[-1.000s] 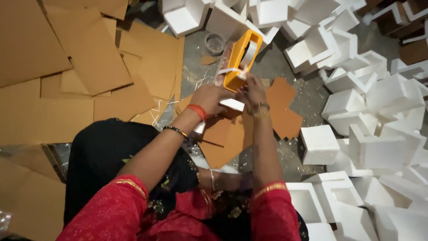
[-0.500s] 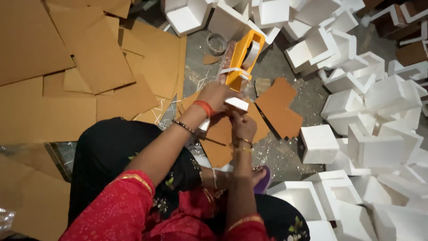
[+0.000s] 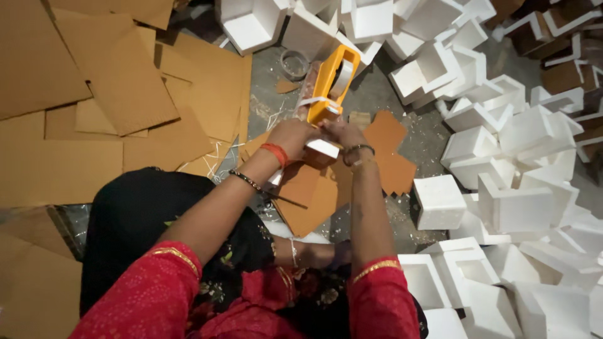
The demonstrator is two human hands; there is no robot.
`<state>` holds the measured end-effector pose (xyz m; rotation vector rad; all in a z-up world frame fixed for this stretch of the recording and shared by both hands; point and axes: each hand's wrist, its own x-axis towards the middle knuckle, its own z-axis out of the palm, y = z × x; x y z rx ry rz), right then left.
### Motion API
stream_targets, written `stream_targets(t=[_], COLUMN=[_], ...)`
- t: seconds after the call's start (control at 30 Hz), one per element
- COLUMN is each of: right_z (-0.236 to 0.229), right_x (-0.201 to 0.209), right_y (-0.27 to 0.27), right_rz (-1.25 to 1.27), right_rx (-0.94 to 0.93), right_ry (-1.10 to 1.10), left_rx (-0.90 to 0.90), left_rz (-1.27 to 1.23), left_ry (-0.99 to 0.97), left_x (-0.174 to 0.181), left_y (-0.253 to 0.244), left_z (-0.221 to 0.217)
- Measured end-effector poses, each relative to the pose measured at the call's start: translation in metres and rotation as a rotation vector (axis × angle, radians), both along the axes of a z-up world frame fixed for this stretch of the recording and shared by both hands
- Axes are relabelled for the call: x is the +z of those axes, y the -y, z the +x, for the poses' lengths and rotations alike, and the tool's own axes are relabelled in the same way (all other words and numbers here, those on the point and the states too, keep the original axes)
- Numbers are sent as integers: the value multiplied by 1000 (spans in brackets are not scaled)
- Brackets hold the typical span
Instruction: The person sits on the floor and assembles small boxes by folding brown cardboard pieces and inserting white foam inserts. They use a tape dispenser to seal the cardboard flaps and place the finished boxes aside.
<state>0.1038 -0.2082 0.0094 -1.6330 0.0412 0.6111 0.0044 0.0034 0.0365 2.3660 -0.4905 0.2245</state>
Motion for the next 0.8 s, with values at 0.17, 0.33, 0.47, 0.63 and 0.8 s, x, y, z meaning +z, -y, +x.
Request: stream_targets(t=[0.17, 0.33, 0.47, 0.63, 0.8], right_z=[28, -29, -85, -101, -93], right_x=[-49, -78, -46, 5, 8], right_y=[24, 73, 97, 104, 97], right_rz=[-167, -264, -128, 250, -66], right_rx=[51, 217, 189, 6, 103], right_ry=[20, -130, 80, 122, 468], left_rx=[-54, -158, -318, -358, -13], left_rz=[-46, -102, 24, -13, -215], left_ry=[34, 331, 641, 804, 629], left_x=[18, 34, 42, 56, 66], left_y=[-3, 6, 14, 7, -10], left_z=[-16, -50, -87, -94, -94])
